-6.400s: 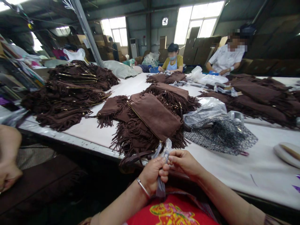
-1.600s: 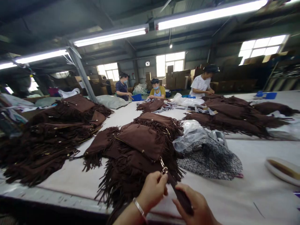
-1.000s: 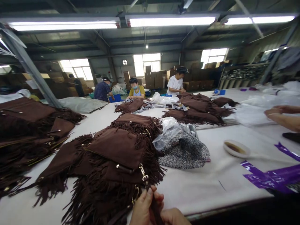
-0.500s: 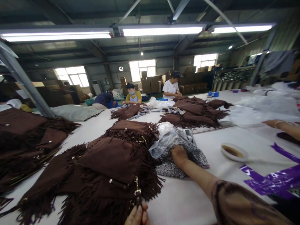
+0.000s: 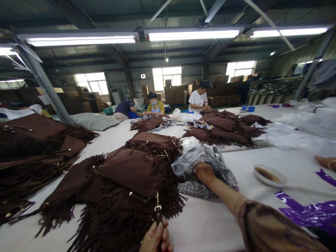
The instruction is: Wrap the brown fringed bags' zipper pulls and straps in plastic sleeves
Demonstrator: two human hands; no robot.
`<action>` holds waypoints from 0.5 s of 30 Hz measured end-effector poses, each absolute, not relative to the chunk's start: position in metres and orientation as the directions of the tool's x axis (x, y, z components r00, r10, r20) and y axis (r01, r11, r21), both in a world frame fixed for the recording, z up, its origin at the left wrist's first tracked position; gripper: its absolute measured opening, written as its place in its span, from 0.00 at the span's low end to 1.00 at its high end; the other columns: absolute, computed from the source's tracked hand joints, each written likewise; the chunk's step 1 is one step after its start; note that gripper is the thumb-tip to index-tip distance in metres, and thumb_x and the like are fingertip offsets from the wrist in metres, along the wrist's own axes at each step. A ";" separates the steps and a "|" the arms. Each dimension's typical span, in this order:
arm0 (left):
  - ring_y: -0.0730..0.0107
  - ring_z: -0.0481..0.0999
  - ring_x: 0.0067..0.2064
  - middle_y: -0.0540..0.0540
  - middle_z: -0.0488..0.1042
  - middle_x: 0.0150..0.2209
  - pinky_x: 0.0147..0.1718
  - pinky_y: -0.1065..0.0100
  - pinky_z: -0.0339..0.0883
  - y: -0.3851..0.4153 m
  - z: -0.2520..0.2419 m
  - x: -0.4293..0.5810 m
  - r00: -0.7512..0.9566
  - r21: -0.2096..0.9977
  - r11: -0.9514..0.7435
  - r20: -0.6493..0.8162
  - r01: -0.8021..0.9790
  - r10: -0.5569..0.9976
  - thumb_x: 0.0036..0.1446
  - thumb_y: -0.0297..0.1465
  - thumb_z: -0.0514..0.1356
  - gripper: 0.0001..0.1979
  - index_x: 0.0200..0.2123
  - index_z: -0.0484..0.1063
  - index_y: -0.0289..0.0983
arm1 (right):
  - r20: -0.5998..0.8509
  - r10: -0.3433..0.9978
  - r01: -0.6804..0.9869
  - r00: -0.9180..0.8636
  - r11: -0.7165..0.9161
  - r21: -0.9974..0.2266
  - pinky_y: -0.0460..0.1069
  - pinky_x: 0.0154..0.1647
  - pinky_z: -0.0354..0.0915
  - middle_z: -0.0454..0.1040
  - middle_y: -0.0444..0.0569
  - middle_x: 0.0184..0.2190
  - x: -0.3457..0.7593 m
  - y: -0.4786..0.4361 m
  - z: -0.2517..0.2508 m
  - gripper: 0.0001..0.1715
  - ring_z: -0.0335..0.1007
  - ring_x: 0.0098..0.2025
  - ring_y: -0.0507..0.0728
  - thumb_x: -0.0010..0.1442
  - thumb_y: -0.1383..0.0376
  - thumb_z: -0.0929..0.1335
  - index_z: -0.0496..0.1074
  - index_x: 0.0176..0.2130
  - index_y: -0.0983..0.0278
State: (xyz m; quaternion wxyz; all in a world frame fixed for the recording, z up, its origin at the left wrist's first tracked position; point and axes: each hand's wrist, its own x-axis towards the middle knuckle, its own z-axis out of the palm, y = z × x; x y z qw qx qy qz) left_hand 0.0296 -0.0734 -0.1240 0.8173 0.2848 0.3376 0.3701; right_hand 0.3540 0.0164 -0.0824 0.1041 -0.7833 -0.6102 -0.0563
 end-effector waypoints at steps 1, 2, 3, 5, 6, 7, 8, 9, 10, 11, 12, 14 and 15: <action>0.83 0.54 0.18 0.57 0.60 0.20 0.21 0.72 0.58 -0.075 -0.122 0.029 0.501 0.716 0.564 -0.338 -0.412 0.796 0.42 0.46 0.70 0.22 0.33 0.71 0.36 | 0.224 0.945 0.969 0.240 -0.220 -0.109 0.51 0.44 0.63 0.77 0.59 0.37 0.354 0.012 -0.079 0.13 0.72 0.43 0.62 0.58 0.62 0.66 0.78 0.33 0.68; 0.83 0.54 0.18 0.57 0.60 0.20 0.21 0.72 0.58 -0.076 -0.120 0.029 0.504 0.715 0.563 -0.335 -0.414 0.796 0.42 0.46 0.70 0.22 0.34 0.71 0.36 | 0.234 0.945 0.972 0.226 -0.202 -0.124 0.51 0.44 0.62 0.77 0.57 0.37 0.354 0.005 -0.076 0.13 0.72 0.42 0.61 0.58 0.62 0.66 0.78 0.32 0.67; 0.83 0.54 0.18 0.57 0.60 0.20 0.21 0.72 0.58 -0.078 -0.118 0.029 0.504 0.715 0.560 -0.330 -0.419 0.798 0.43 0.45 0.70 0.22 0.34 0.71 0.36 | 0.246 0.946 0.974 0.209 -0.179 -0.139 0.50 0.44 0.62 0.76 0.56 0.37 0.352 -0.003 -0.073 0.13 0.71 0.42 0.60 0.59 0.63 0.65 0.77 0.31 0.66; 0.83 0.54 0.19 0.56 0.60 0.21 0.21 0.72 0.58 -0.081 -0.114 0.027 0.495 0.711 0.554 -0.326 -0.433 0.806 0.45 0.44 0.69 0.20 0.35 0.71 0.36 | 0.271 0.948 0.979 0.167 -0.128 -0.156 0.49 0.45 0.61 0.75 0.54 0.36 0.345 -0.024 -0.066 0.15 0.70 0.42 0.58 0.62 0.64 0.63 0.76 0.31 0.65; 0.83 0.54 0.19 0.56 0.60 0.22 0.21 0.73 0.57 -0.084 -0.111 0.027 0.490 0.709 0.553 -0.327 -0.438 0.808 0.46 0.43 0.69 0.19 0.35 0.70 0.36 | 0.285 0.948 0.981 0.141 -0.095 -0.170 0.49 0.45 0.61 0.75 0.53 0.36 0.339 -0.037 -0.063 0.16 0.69 0.41 0.57 0.63 0.63 0.62 0.75 0.30 0.65; 0.83 0.55 0.20 0.56 0.60 0.22 0.20 0.73 0.56 -0.086 -0.109 0.027 0.485 0.707 0.552 -0.329 -0.441 0.810 0.47 0.42 0.68 0.19 0.36 0.70 0.36 | 0.296 0.948 0.976 0.117 -0.055 -0.211 0.48 0.45 0.61 0.74 0.51 0.34 0.330 -0.052 -0.061 0.18 0.69 0.40 0.56 0.64 0.62 0.61 0.74 0.28 0.64; 0.83 0.55 0.20 0.56 0.60 0.23 0.20 0.74 0.54 -0.089 -0.106 0.027 0.484 0.709 0.552 -0.331 -0.439 0.810 0.48 0.41 0.68 0.18 0.36 0.70 0.35 | 0.298 0.949 0.961 0.099 -0.014 -0.277 0.48 0.43 0.61 0.73 0.50 0.32 0.319 -0.067 -0.059 0.19 0.68 0.38 0.55 0.64 0.60 0.61 0.72 0.26 0.64; 0.83 0.55 0.21 0.55 0.61 0.25 0.20 0.74 0.53 -0.091 -0.104 0.027 0.486 0.714 0.550 -0.328 -0.434 0.810 0.49 0.40 0.68 0.18 0.37 0.70 0.35 | 0.287 0.953 0.913 0.093 0.034 -0.407 0.47 0.40 0.61 0.71 0.48 0.29 0.307 -0.083 -0.058 0.21 0.67 0.35 0.54 0.64 0.59 0.61 0.70 0.24 0.64; 0.84 0.56 0.21 0.54 0.63 0.27 0.19 0.74 0.52 -0.093 -0.101 0.028 0.490 0.723 0.542 -0.318 -0.427 0.811 0.49 0.40 0.68 0.18 0.38 0.70 0.35 | 0.244 0.965 0.828 0.095 0.059 -0.557 0.46 0.36 0.61 0.70 0.46 0.26 0.292 -0.098 -0.058 0.21 0.66 0.31 0.53 0.64 0.57 0.61 0.68 0.23 0.64; 0.83 0.56 0.22 0.52 0.65 0.29 0.19 0.74 0.51 -0.095 -0.098 0.029 0.493 0.735 0.529 -0.302 -0.425 0.816 0.49 0.40 0.67 0.19 0.39 0.70 0.35 | 0.171 0.981 0.717 0.093 0.053 -0.695 0.46 0.32 0.60 0.68 0.44 0.23 0.277 -0.112 -0.058 0.22 0.65 0.28 0.53 0.63 0.56 0.62 0.67 0.23 0.64; 0.83 0.57 0.22 0.51 0.66 0.31 0.19 0.74 0.50 -0.097 -0.096 0.030 0.497 0.743 0.514 -0.282 -0.428 0.821 0.49 0.41 0.67 0.20 0.40 0.69 0.35 | 0.091 0.993 0.597 0.076 0.027 -0.802 0.46 0.29 0.59 0.66 0.43 0.20 0.262 -0.124 -0.058 0.22 0.64 0.26 0.52 0.62 0.55 0.62 0.67 0.23 0.64; 0.82 0.57 0.23 0.51 0.66 0.30 0.20 0.74 0.49 -0.100 -0.092 0.031 0.517 0.750 0.490 -0.232 -0.444 0.824 0.48 0.43 0.67 0.23 0.42 0.69 0.35 | -0.041 0.999 0.428 0.026 -0.048 -0.902 0.46 0.26 0.57 0.65 0.42 0.18 0.234 -0.142 -0.059 0.21 0.62 0.24 0.52 0.61 0.55 0.63 0.67 0.23 0.64; 0.82 0.57 0.23 0.52 0.65 0.28 0.20 0.74 0.49 -0.101 -0.090 0.032 0.531 0.755 0.481 -0.210 -0.445 0.821 0.47 0.44 0.68 0.25 0.43 0.69 0.34 | -0.080 0.997 0.382 0.008 -0.077 -0.921 0.46 0.26 0.56 0.65 0.42 0.18 0.223 -0.147 -0.059 0.21 0.61 0.24 0.51 0.60 0.55 0.64 0.68 0.23 0.65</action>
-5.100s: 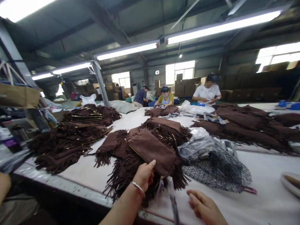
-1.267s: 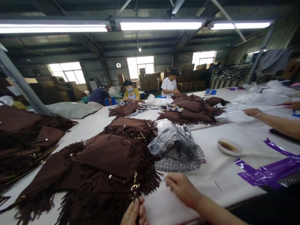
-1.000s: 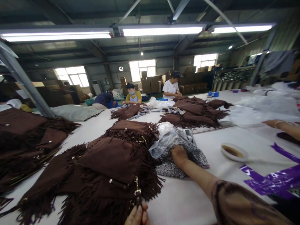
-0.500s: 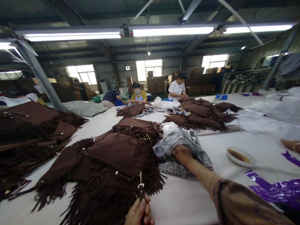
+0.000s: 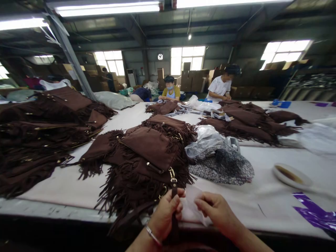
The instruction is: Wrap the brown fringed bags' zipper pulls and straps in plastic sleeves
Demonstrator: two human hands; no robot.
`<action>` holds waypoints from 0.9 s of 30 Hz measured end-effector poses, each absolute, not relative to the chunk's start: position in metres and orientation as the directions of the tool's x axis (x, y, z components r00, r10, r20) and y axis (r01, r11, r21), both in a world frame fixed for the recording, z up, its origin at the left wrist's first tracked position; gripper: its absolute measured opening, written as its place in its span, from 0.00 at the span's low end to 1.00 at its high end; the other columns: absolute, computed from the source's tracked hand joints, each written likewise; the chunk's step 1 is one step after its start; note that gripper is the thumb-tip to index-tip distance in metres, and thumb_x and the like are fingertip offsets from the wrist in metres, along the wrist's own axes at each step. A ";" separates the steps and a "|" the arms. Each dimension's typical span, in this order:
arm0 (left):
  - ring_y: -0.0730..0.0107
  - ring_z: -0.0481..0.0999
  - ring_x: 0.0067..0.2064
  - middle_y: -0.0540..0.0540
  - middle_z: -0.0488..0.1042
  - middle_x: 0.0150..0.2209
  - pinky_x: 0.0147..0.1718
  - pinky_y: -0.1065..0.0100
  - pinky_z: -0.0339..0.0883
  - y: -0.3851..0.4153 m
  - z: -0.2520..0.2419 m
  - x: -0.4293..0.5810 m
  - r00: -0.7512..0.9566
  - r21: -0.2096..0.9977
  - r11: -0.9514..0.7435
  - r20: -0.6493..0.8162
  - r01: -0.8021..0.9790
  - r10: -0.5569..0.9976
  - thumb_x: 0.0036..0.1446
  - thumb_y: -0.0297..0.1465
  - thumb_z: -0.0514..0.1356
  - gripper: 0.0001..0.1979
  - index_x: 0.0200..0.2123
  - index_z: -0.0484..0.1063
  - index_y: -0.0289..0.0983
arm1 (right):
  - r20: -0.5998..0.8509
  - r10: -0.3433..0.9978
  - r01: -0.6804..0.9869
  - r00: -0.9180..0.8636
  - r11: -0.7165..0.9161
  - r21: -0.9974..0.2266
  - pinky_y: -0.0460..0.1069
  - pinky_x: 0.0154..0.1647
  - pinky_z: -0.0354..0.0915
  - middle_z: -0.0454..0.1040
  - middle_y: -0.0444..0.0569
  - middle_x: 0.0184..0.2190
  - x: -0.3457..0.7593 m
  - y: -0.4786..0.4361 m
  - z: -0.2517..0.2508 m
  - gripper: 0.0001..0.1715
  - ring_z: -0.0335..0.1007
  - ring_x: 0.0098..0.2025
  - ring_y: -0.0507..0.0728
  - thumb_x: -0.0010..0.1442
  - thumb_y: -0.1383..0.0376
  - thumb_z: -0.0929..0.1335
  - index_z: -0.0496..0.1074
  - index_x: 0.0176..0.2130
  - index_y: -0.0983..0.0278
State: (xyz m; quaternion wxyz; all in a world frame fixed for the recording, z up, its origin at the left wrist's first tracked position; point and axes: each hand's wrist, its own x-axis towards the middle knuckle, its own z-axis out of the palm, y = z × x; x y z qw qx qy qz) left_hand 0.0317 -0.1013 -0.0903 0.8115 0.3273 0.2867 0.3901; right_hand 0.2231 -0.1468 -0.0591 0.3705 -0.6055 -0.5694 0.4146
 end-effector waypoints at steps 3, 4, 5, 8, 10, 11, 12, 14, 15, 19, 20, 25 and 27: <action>0.81 0.56 0.21 0.56 0.61 0.21 0.20 0.74 0.48 -0.103 -0.087 0.030 0.526 0.819 0.443 -0.211 -0.364 0.824 0.44 0.42 0.70 0.23 0.38 0.69 0.34 | -0.126 0.992 0.336 0.000 -0.119 -0.934 0.46 0.27 0.56 0.64 0.42 0.18 0.204 -0.150 -0.061 0.20 0.60 0.24 0.51 0.58 0.54 0.65 0.69 0.24 0.66; 0.81 0.56 0.20 0.56 0.61 0.20 0.20 0.74 0.48 -0.104 -0.086 0.029 0.499 0.848 0.424 -0.230 -0.317 0.835 0.43 0.41 0.70 0.21 0.34 0.68 0.34 | -0.126 0.992 0.324 -0.008 -0.116 -0.939 0.46 0.27 0.56 0.65 0.42 0.20 0.201 -0.148 -0.062 0.20 0.60 0.25 0.51 0.58 0.53 0.65 0.70 0.26 0.66; 0.80 0.56 0.20 0.56 0.62 0.20 0.19 0.73 0.48 -0.104 -0.085 0.028 0.469 0.871 0.408 -0.250 -0.273 0.847 0.43 0.40 0.70 0.20 0.31 0.67 0.34 | -0.119 0.992 0.315 -0.028 -0.104 -0.943 0.46 0.27 0.56 0.65 0.42 0.21 0.200 -0.145 -0.062 0.20 0.60 0.25 0.51 0.58 0.53 0.65 0.70 0.27 0.66; 0.80 0.56 0.19 0.56 0.61 0.19 0.19 0.73 0.48 -0.105 -0.084 0.026 0.413 0.897 0.384 -0.271 -0.219 0.869 0.43 0.39 0.69 0.18 0.27 0.65 0.35 | -0.085 0.991 0.311 -0.099 -0.051 -0.949 0.46 0.27 0.55 0.62 0.41 0.20 0.199 -0.134 -0.061 0.22 0.58 0.25 0.51 0.59 0.51 0.63 0.69 0.27 0.65; 0.80 0.56 0.19 0.56 0.62 0.19 0.19 0.73 0.50 -0.106 -0.085 0.024 0.412 0.898 0.385 -0.275 -0.214 0.869 0.43 0.40 0.69 0.18 0.28 0.66 0.36 | -0.076 0.993 0.339 -0.089 -0.042 -0.940 0.46 0.26 0.54 0.60 0.40 0.19 0.198 -0.128 -0.059 0.23 0.57 0.24 0.51 0.59 0.51 0.63 0.67 0.23 0.65; 0.80 0.57 0.19 0.56 0.62 0.19 0.20 0.73 0.51 -0.107 -0.084 0.023 0.417 0.895 0.397 -0.287 -0.204 0.862 0.44 0.41 0.68 0.18 0.28 0.66 0.36 | -0.069 0.995 0.356 -0.066 -0.041 -0.933 0.46 0.26 0.54 0.59 0.40 0.19 0.197 -0.127 -0.058 0.23 0.56 0.25 0.51 0.59 0.51 0.64 0.66 0.22 0.65; 0.79 0.58 0.19 0.56 0.63 0.19 0.20 0.73 0.52 -0.109 -0.084 0.021 0.426 0.890 0.415 -0.307 -0.189 0.851 0.46 0.43 0.66 0.18 0.29 0.66 0.36 | -0.055 0.998 0.376 -0.038 -0.037 -0.926 0.46 0.27 0.54 0.59 0.40 0.19 0.196 -0.126 -0.057 0.23 0.56 0.25 0.51 0.58 0.52 0.65 0.65 0.21 0.64; 0.77 0.62 0.20 0.54 0.66 0.20 0.22 0.72 0.55 -0.112 -0.080 0.015 0.475 0.875 0.462 -0.349 -0.144 0.808 0.51 0.48 0.61 0.20 0.31 0.68 0.36 | -0.016 1.000 0.424 0.017 -0.022 -0.905 0.46 0.27 0.53 0.58 0.40 0.19 0.196 -0.127 -0.057 0.23 0.55 0.25 0.51 0.56 0.52 0.66 0.63 0.19 0.64; 0.75 0.64 0.21 0.52 0.67 0.21 0.23 0.72 0.56 -0.113 -0.078 0.010 0.508 0.867 0.486 -0.370 -0.112 0.778 0.52 0.50 0.59 0.21 0.32 0.69 0.35 | -0.004 0.999 0.448 0.038 -0.021 -0.894 0.46 0.27 0.53 0.58 0.40 0.19 0.197 -0.129 -0.057 0.23 0.55 0.25 0.51 0.55 0.52 0.67 0.61 0.18 0.63; 0.74 0.66 0.26 0.50 0.71 0.25 0.27 0.72 0.58 -0.112 -0.063 -0.006 0.562 0.869 0.493 -0.388 -0.042 0.731 0.46 0.44 0.67 0.20 0.31 0.74 0.32 | -0.058 0.995 0.538 0.078 -0.091 -0.838 0.46 0.27 0.53 0.59 0.40 0.18 0.204 -0.146 -0.061 0.20 0.56 0.24 0.51 0.52 0.54 0.68 0.61 0.19 0.63; 0.75 0.66 0.26 0.50 0.70 0.25 0.27 0.73 0.57 -0.110 -0.059 -0.008 0.549 0.870 0.489 -0.379 -0.063 0.745 0.44 0.43 0.69 0.19 0.31 0.74 0.32 | -0.074 0.995 0.557 0.071 -0.101 -0.824 0.46 0.27 0.53 0.60 0.40 0.18 0.205 -0.152 -0.062 0.19 0.57 0.25 0.51 0.52 0.55 0.68 0.62 0.19 0.63; 0.76 0.67 0.26 0.50 0.69 0.25 0.25 0.72 0.59 -0.097 -0.043 0.001 0.479 0.869 0.443 -0.299 -0.219 0.825 0.43 0.39 0.70 0.20 0.36 0.76 0.31 | -0.120 0.993 0.613 0.004 -0.097 -0.784 0.46 0.29 0.55 0.66 0.41 0.20 0.199 -0.174 -0.065 0.16 0.60 0.26 0.52 0.52 0.58 0.69 0.65 0.20 0.63; 0.74 0.68 0.27 0.49 0.70 0.27 0.26 0.71 0.62 -0.095 -0.040 0.009 0.447 0.889 0.393 -0.260 -0.236 0.856 0.42 0.37 0.71 0.18 0.35 0.77 0.31 | -0.140 0.990 0.610 0.004 -0.114 -0.784 0.46 0.29 0.56 0.66 0.41 0.20 0.195 -0.178 -0.065 0.15 0.61 0.26 0.52 0.53 0.57 0.68 0.65 0.21 0.63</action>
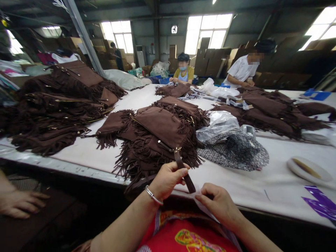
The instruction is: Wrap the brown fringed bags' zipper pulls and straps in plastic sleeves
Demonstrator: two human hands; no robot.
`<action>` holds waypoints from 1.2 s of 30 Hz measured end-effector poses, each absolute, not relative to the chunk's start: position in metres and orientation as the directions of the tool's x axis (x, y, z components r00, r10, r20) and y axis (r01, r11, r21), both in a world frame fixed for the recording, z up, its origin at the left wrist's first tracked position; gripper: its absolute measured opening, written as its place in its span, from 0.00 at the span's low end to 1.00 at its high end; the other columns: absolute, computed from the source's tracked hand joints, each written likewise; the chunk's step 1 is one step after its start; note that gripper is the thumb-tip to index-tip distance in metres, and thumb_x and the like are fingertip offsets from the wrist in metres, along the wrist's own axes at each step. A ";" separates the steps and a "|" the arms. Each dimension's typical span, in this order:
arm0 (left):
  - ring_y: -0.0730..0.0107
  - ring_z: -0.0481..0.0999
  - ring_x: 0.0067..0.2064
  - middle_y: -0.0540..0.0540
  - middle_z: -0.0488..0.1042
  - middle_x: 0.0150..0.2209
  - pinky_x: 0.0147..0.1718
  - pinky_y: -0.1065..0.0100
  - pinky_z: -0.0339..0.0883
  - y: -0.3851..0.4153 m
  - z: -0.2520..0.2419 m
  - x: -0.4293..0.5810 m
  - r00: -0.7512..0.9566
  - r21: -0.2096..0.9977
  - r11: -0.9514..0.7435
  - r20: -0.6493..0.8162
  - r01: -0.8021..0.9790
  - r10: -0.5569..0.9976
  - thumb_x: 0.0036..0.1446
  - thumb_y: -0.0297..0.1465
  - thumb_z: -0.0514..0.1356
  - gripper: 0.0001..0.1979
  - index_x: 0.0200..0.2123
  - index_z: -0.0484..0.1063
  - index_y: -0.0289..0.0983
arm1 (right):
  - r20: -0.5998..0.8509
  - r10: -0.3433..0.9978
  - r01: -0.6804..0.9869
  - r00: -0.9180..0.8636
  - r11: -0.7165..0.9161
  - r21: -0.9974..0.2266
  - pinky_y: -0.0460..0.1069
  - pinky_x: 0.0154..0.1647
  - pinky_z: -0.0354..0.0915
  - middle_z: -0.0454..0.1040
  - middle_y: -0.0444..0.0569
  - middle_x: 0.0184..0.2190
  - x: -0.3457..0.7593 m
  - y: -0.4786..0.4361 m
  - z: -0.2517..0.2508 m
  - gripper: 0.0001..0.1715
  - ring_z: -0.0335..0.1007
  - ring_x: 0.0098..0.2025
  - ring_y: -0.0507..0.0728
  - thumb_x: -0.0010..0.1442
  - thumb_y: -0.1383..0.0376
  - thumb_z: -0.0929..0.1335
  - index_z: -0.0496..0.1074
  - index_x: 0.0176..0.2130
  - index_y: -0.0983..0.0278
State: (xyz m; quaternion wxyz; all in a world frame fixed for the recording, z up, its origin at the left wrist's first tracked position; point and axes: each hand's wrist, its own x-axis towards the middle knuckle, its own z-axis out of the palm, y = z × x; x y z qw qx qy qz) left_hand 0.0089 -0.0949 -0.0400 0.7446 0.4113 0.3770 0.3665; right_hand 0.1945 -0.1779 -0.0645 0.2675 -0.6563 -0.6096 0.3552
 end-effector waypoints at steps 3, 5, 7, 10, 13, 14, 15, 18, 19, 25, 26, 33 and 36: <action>0.72 0.70 0.28 0.47 0.72 0.29 0.26 0.70 0.66 -0.097 -0.040 0.018 0.394 0.918 0.327 -0.222 -0.223 0.892 0.42 0.36 0.71 0.17 0.34 0.77 0.31 | -0.155 0.988 0.586 0.009 -0.131 -0.799 0.46 0.29 0.56 0.66 0.42 0.20 0.191 -0.180 -0.063 0.15 0.61 0.26 0.53 0.53 0.57 0.67 0.66 0.21 0.63; 0.72 0.70 0.28 0.46 0.73 0.29 0.26 0.69 0.67 -0.099 -0.041 0.020 0.364 0.935 0.292 -0.206 -0.200 0.909 0.42 0.35 0.70 0.16 0.34 0.78 0.31 | -0.156 0.988 0.575 0.011 -0.133 -0.808 0.46 0.28 0.56 0.65 0.41 0.20 0.191 -0.181 -0.062 0.16 0.60 0.26 0.52 0.51 0.57 0.68 0.65 0.20 0.63; 0.72 0.70 0.27 0.47 0.73 0.28 0.26 0.69 0.67 -0.100 -0.042 0.020 0.346 0.946 0.267 -0.193 -0.183 0.918 0.43 0.35 0.69 0.15 0.33 0.78 0.31 | -0.151 0.989 0.564 0.013 -0.132 -0.816 0.46 0.28 0.55 0.64 0.41 0.19 0.192 -0.181 -0.063 0.16 0.59 0.25 0.52 0.51 0.57 0.68 0.63 0.19 0.63; 0.73 0.69 0.25 0.47 0.73 0.27 0.26 0.69 0.65 -0.101 -0.043 0.016 0.380 0.949 0.271 -0.194 -0.160 0.905 0.43 0.36 0.69 0.16 0.34 0.77 0.31 | -0.155 0.988 0.528 0.023 -0.143 -0.837 0.46 0.28 0.56 0.64 0.41 0.19 0.192 -0.182 -0.065 0.16 0.60 0.25 0.52 0.51 0.57 0.67 0.64 0.20 0.63; 0.73 0.69 0.24 0.47 0.73 0.27 0.26 0.69 0.64 -0.103 -0.045 0.012 0.417 0.954 0.277 -0.206 -0.117 0.885 0.44 0.37 0.69 0.16 0.34 0.77 0.31 | -0.158 0.987 0.499 0.034 -0.153 -0.853 0.46 0.28 0.57 0.66 0.41 0.19 0.191 -0.181 -0.066 0.15 0.61 0.26 0.53 0.51 0.57 0.68 0.67 0.20 0.63; 0.73 0.68 0.25 0.47 0.73 0.27 0.26 0.69 0.63 -0.105 -0.046 0.012 0.416 0.957 0.271 -0.207 -0.099 0.885 0.44 0.37 0.69 0.16 0.34 0.78 0.31 | -0.149 0.988 0.495 0.032 -0.146 -0.857 0.46 0.28 0.57 0.67 0.42 0.20 0.190 -0.179 -0.066 0.14 0.62 0.26 0.53 0.51 0.57 0.68 0.68 0.21 0.63; 0.73 0.68 0.26 0.47 0.73 0.26 0.27 0.70 0.62 -0.106 -0.047 0.012 0.408 0.961 0.265 -0.209 -0.084 0.889 0.44 0.36 0.69 0.15 0.33 0.78 0.31 | -0.141 0.990 0.492 0.022 -0.134 -0.860 0.46 0.29 0.58 0.68 0.42 0.21 0.189 -0.178 -0.067 0.13 0.63 0.27 0.53 0.51 0.57 0.68 0.70 0.23 0.63; 0.72 0.69 0.28 0.47 0.75 0.27 0.30 0.70 0.62 -0.114 -0.056 0.018 0.385 0.963 0.265 -0.226 -0.051 0.895 0.45 0.37 0.68 0.14 0.30 0.79 0.31 | -0.123 0.992 0.481 -0.022 -0.098 -0.871 0.46 0.32 0.59 0.71 0.43 0.24 0.184 -0.171 -0.066 0.12 0.64 0.30 0.54 0.53 0.58 0.67 0.72 0.28 0.64; 0.71 0.69 0.29 0.46 0.75 0.27 0.31 0.69 0.62 -0.116 -0.059 0.020 0.384 0.962 0.270 -0.233 -0.043 0.893 0.45 0.38 0.68 0.14 0.30 0.79 0.31 | -0.119 0.992 0.476 -0.031 -0.090 -0.875 0.46 0.32 0.59 0.70 0.43 0.24 0.182 -0.169 -0.066 0.13 0.64 0.30 0.54 0.54 0.57 0.67 0.72 0.27 0.64; 0.69 0.74 0.32 0.43 0.76 0.33 0.33 0.69 0.65 -0.103 -0.063 0.017 0.448 0.820 0.514 -0.371 -0.253 0.813 0.50 0.48 0.63 0.22 0.35 0.74 0.33 | -0.182 0.980 0.432 -0.075 -0.133 -0.892 0.46 0.29 0.57 0.66 0.42 0.20 0.183 -0.163 -0.061 0.21 0.61 0.26 0.52 0.56 0.52 0.65 0.67 0.22 0.64; 0.68 0.75 0.34 0.42 0.77 0.36 0.35 0.68 0.66 -0.096 -0.061 0.015 0.468 0.756 0.576 -0.407 -0.309 0.785 0.51 0.49 0.62 0.23 0.37 0.73 0.33 | -0.205 0.975 0.421 -0.087 -0.151 -0.894 0.46 0.28 0.56 0.65 0.42 0.19 0.185 -0.165 -0.060 0.22 0.60 0.26 0.52 0.55 0.51 0.65 0.66 0.21 0.64; 0.65 0.77 0.35 0.37 0.77 0.39 0.39 0.62 0.69 -0.053 -0.050 0.031 0.359 0.698 0.649 -0.547 -0.303 0.756 0.56 0.50 0.56 0.23 0.36 0.69 0.33 | -0.338 0.932 0.262 -0.131 -0.296 -0.918 0.45 0.25 0.53 0.63 0.42 0.19 0.195 -0.183 -0.057 0.25 0.55 0.23 0.50 0.54 0.47 0.66 0.64 0.22 0.65; 0.65 0.77 0.32 0.38 0.78 0.37 0.36 0.62 0.69 -0.048 -0.050 0.045 0.290 0.739 0.598 -0.526 -0.310 0.799 0.55 0.47 0.59 0.20 0.35 0.69 0.34 | -0.343 0.931 0.259 -0.122 -0.304 -0.917 0.45 0.25 0.53 0.63 0.42 0.19 0.197 -0.184 -0.062 0.25 0.55 0.23 0.50 0.54 0.47 0.66 0.64 0.23 0.65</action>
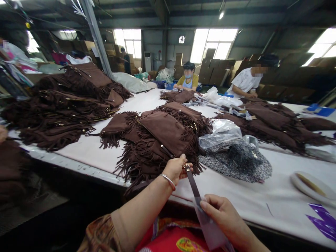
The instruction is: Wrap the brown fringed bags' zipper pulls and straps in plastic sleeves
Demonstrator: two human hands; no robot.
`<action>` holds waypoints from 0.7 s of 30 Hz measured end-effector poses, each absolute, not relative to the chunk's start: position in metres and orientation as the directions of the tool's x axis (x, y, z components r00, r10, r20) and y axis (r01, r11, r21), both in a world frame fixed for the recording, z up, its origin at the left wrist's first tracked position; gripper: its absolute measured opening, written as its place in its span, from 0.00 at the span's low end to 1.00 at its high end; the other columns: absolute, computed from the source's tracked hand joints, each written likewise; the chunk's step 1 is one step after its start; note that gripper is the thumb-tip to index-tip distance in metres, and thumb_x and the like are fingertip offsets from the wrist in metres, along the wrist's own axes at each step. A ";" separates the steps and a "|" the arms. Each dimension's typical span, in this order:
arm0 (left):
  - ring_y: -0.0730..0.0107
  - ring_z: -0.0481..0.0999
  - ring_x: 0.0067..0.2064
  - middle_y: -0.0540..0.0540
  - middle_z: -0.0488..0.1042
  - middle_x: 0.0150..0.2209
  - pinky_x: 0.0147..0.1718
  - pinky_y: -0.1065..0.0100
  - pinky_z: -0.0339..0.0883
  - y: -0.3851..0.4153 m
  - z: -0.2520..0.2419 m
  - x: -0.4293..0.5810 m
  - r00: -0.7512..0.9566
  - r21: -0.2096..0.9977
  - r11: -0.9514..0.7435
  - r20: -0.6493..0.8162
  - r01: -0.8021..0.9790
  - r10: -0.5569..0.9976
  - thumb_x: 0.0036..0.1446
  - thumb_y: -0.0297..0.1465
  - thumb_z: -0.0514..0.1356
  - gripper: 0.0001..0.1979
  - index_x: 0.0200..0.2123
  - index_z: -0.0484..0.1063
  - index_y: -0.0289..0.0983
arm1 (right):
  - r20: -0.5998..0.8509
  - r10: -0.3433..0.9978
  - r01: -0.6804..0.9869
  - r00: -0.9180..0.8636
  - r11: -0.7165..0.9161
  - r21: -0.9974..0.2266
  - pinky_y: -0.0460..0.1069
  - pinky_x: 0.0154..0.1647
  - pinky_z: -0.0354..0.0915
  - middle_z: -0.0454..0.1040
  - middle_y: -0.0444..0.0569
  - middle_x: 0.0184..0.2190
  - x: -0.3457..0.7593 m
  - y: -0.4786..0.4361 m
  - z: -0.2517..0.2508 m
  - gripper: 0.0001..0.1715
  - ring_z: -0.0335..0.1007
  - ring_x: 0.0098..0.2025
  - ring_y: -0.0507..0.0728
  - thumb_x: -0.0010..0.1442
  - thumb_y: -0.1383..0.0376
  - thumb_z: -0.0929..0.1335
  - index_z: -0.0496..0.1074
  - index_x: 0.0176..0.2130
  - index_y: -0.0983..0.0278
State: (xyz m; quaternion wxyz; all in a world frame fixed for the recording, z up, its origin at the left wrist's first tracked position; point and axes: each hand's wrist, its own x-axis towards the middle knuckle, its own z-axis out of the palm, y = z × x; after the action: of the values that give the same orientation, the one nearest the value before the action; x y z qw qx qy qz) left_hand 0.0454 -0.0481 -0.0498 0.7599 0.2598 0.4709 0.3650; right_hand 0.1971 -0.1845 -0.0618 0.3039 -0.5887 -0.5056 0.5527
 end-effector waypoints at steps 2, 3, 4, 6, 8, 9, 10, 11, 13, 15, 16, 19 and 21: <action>0.67 0.77 0.32 0.40 0.77 0.37 0.35 0.64 0.69 -0.048 -0.051 0.050 0.263 0.754 0.565 -0.501 -0.334 0.824 0.55 0.42 0.61 0.16 0.36 0.70 0.34 | -0.333 0.940 0.304 -0.076 -0.296 -0.906 0.45 0.25 0.52 0.60 0.41 0.18 0.198 -0.180 -0.066 0.26 0.54 0.23 0.50 0.54 0.46 0.66 0.63 0.21 0.64; 0.68 0.77 0.33 0.40 0.77 0.38 0.35 0.65 0.69 -0.049 -0.051 0.050 0.260 0.758 0.556 -0.492 -0.342 0.831 0.55 0.40 0.61 0.14 0.36 0.70 0.34 | -0.318 0.947 0.337 -0.046 -0.285 -0.897 0.45 0.24 0.51 0.58 0.40 0.17 0.199 -0.177 -0.068 0.27 0.53 0.23 0.50 0.54 0.46 0.65 0.62 0.20 0.64; 0.68 0.77 0.33 0.40 0.77 0.38 0.35 0.66 0.69 -0.050 -0.052 0.050 0.260 0.761 0.549 -0.485 -0.346 0.835 0.55 0.38 0.61 0.13 0.36 0.71 0.33 | -0.293 0.956 0.372 -0.019 -0.266 -0.890 0.45 0.24 0.50 0.56 0.40 0.17 0.199 -0.172 -0.069 0.27 0.52 0.23 0.50 0.55 0.46 0.65 0.61 0.19 0.64; 0.70 0.76 0.34 0.40 0.77 0.39 0.36 0.67 0.68 -0.053 -0.052 0.047 0.250 0.774 0.534 -0.473 -0.340 0.845 0.54 0.36 0.61 0.11 0.36 0.72 0.33 | -0.219 0.975 0.432 0.021 -0.207 -0.878 0.45 0.24 0.51 0.56 0.40 0.17 0.199 -0.159 -0.071 0.28 0.53 0.23 0.50 0.56 0.46 0.64 0.61 0.18 0.64; 0.70 0.75 0.34 0.40 0.76 0.39 0.35 0.67 0.68 -0.057 -0.052 0.042 0.231 0.793 0.517 -0.464 -0.323 0.855 0.53 0.35 0.62 0.11 0.35 0.73 0.32 | -0.130 0.990 0.481 0.048 -0.137 -0.866 0.45 0.25 0.52 0.58 0.41 0.17 0.196 -0.145 -0.070 0.29 0.55 0.24 0.51 0.57 0.46 0.63 0.63 0.18 0.64; 0.71 0.75 0.33 0.40 0.76 0.38 0.35 0.68 0.67 -0.059 -0.053 0.040 0.219 0.803 0.509 -0.460 -0.309 0.860 0.52 0.35 0.62 0.11 0.34 0.74 0.32 | -0.088 0.994 0.499 0.059 -0.105 -0.860 0.45 0.25 0.52 0.60 0.41 0.17 0.194 -0.137 -0.070 0.29 0.57 0.24 0.51 0.57 0.46 0.63 0.65 0.18 0.65; 0.71 0.75 0.33 0.41 0.77 0.36 0.34 0.68 0.67 -0.061 -0.054 0.039 0.206 0.815 0.500 -0.457 -0.293 0.866 0.51 0.35 0.63 0.11 0.34 0.74 0.31 | -0.056 0.996 0.511 0.066 -0.082 -0.856 0.45 0.25 0.53 0.62 0.42 0.17 0.191 -0.130 -0.068 0.29 0.58 0.24 0.52 0.57 0.46 0.63 0.68 0.19 0.65; 0.71 0.74 0.32 0.41 0.76 0.34 0.33 0.69 0.66 -0.062 -0.055 0.037 0.190 0.829 0.488 -0.452 -0.273 0.872 0.50 0.35 0.63 0.12 0.33 0.75 0.31 | -0.031 0.997 0.518 0.071 -0.063 -0.853 0.45 0.25 0.54 0.64 0.42 0.17 0.188 -0.122 -0.067 0.29 0.60 0.24 0.52 0.57 0.47 0.63 0.71 0.20 0.65; 0.72 0.72 0.29 0.44 0.75 0.28 0.30 0.70 0.64 -0.065 -0.058 0.034 0.144 0.861 0.457 -0.435 -0.225 0.889 0.47 0.36 0.65 0.12 0.29 0.75 0.31 | 0.003 0.998 0.517 0.064 -0.031 -0.855 0.45 0.26 0.56 0.70 0.44 0.19 0.181 -0.110 -0.064 0.28 0.64 0.25 0.54 0.57 0.47 0.63 0.76 0.23 0.66; 0.73 0.69 0.26 0.48 0.71 0.22 0.27 0.71 0.61 -0.066 -0.062 0.031 0.093 0.890 0.420 -0.409 -0.181 0.908 0.44 0.38 0.67 0.14 0.24 0.75 0.31 | 0.023 0.999 0.511 0.047 -0.005 -0.859 0.45 0.29 0.59 0.74 0.46 0.22 0.174 -0.100 -0.061 0.27 0.68 0.27 0.55 0.57 0.48 0.63 0.78 0.25 0.65; 0.74 0.68 0.25 0.48 0.70 0.21 0.26 0.71 0.60 -0.067 -0.064 0.029 0.074 0.900 0.404 -0.397 -0.164 0.915 0.43 0.39 0.68 0.15 0.23 0.74 0.32 | 0.028 0.999 0.508 0.039 0.005 -0.861 0.46 0.30 0.60 0.76 0.47 0.23 0.171 -0.096 -0.060 0.26 0.69 0.28 0.56 0.57 0.49 0.63 0.78 0.25 0.65; 0.72 0.69 0.25 0.47 0.72 0.23 0.25 0.70 0.60 -0.073 -0.067 0.025 0.061 0.912 0.378 -0.373 -0.158 0.926 0.45 0.43 0.66 0.18 0.25 0.75 0.32 | 0.034 0.999 0.495 0.017 0.022 -0.868 0.46 0.31 0.62 0.78 0.48 0.23 0.164 -0.085 -0.059 0.26 0.71 0.29 0.57 0.58 0.50 0.63 0.78 0.25 0.65; 0.70 0.72 0.28 0.45 0.75 0.28 0.27 0.70 0.62 -0.080 -0.067 0.023 0.096 0.895 0.401 -0.390 -0.195 0.916 0.49 0.46 0.63 0.20 0.32 0.76 0.33 | 0.051 0.998 0.499 0.021 0.034 -0.866 0.46 0.29 0.61 0.77 0.47 0.22 0.161 -0.079 -0.059 0.27 0.71 0.28 0.57 0.58 0.50 0.63 0.78 0.24 0.65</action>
State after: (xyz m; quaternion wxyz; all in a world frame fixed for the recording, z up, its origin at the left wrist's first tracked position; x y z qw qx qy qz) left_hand 0.0232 -0.0796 -0.0672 0.6546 0.3453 0.5217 0.4244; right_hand 0.1614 -0.0790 -0.0590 0.3732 -0.6093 -0.6144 0.3346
